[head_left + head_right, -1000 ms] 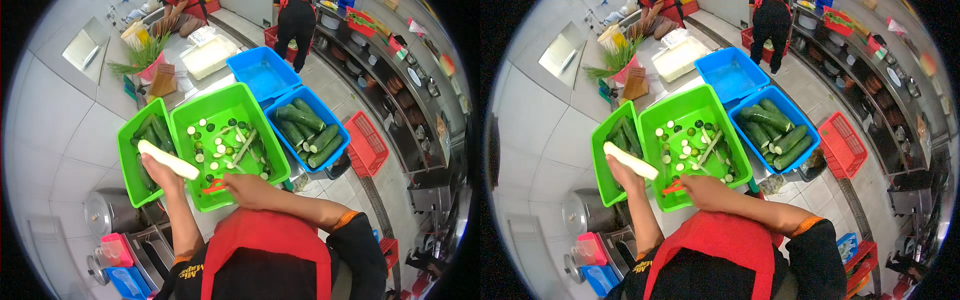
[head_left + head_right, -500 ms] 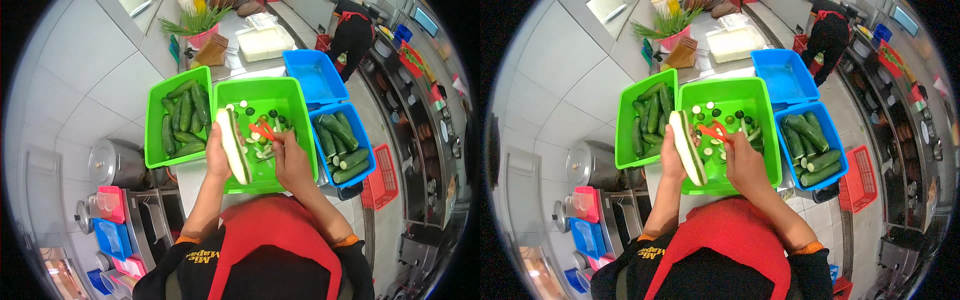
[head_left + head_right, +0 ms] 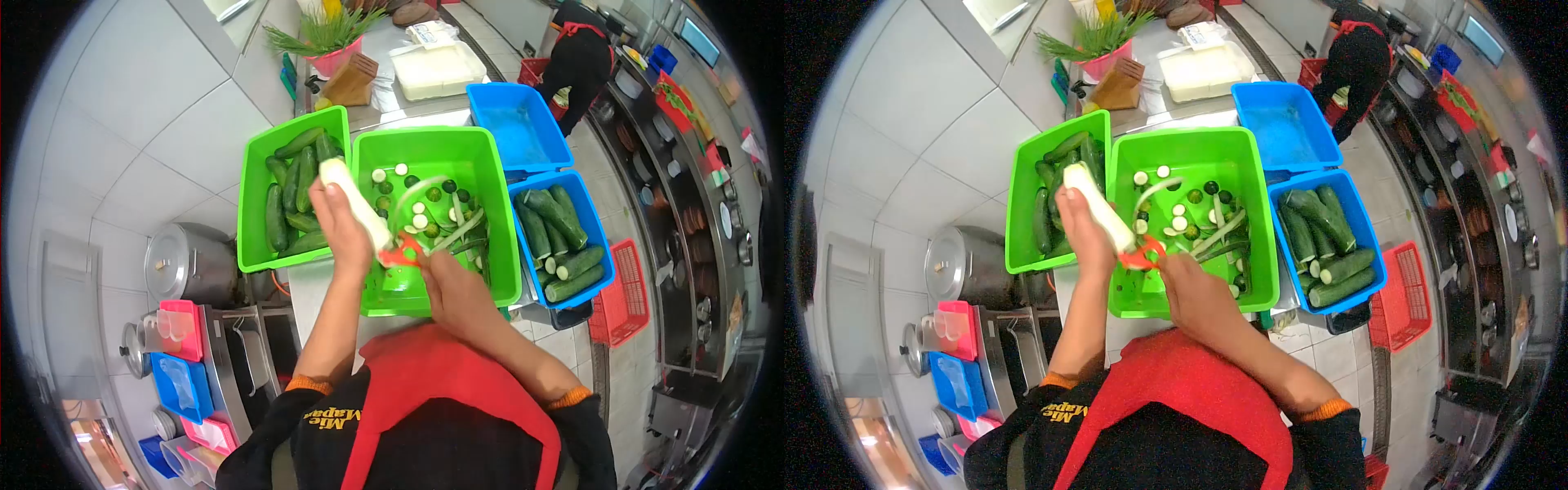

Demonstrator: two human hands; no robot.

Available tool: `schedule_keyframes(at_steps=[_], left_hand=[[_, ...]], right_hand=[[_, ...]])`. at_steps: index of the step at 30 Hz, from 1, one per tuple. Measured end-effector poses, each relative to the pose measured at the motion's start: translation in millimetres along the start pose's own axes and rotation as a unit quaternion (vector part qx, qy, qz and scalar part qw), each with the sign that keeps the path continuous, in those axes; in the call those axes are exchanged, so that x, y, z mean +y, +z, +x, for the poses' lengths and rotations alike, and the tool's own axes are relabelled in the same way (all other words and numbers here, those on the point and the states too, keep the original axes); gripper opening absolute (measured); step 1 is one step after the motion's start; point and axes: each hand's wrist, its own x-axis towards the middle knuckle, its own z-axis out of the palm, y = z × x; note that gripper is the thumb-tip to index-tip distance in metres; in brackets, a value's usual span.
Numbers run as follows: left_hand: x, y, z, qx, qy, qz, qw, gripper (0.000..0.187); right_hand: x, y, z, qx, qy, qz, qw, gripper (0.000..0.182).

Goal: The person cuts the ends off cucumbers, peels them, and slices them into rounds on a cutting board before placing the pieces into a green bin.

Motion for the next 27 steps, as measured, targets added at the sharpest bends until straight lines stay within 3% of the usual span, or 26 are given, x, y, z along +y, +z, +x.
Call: schedule_keyframes(at_steps=[2,3,5,11,12,14,18,20,21,23,25,27], left_hand=[[-1,-4,17,0.062,0.013,0.005,0.998,0.05],[9,-4,22,0.076,-0.02,-0.068,0.995,0.05],[15,-2,29,0.09,-0.047,-0.148,0.984,0.05],[-5,-9,10,0.037,-0.105,-0.24,0.964,0.048],[-1,-12,4,-0.021,-0.155,-0.237,0.959,0.049],[4,-15,-6,-0.125,-0.218,-0.214,0.944,0.05],[21,-18,-27,-0.237,-0.293,-0.134,0.917,0.052],[25,-20,-37,-0.278,-0.313,-0.103,0.902,0.052],[28,-20,-41,-0.312,-0.325,-0.076,0.89,0.053],[35,-23,-49,-0.358,-0.331,-0.075,0.87,0.052],[38,-25,-53,-0.354,-0.231,0.05,0.905,0.051],[43,-35,-55,-0.334,-0.258,0.055,0.905,0.049]], right_hand=[[13,8,-18,-0.096,0.045,-0.003,0.994,0.014],[17,10,-21,-0.098,0.044,-0.001,0.994,0.014],[24,7,-16,-0.017,0.102,-0.012,0.995,0.015],[34,-13,14,0.048,0.059,-0.026,0.997,0.021],[39,-20,22,0.05,0.055,-0.026,0.997,0.021],[50,-37,39,0.084,-0.08,-0.216,0.97,0.016],[27,-70,70,0.121,-0.115,-0.253,0.953,0.009],[11,-77,82,0.138,-0.227,-0.218,0.939,0.016],[13,-75,88,0.14,-0.223,-0.219,0.94,0.016],[25,-68,97,0.091,-0.27,-0.234,0.929,0.018],[57,-66,98,0.107,-0.263,-0.219,0.933,0.023],[81,-63,92,0.062,-0.161,-0.293,0.941,0.03]])
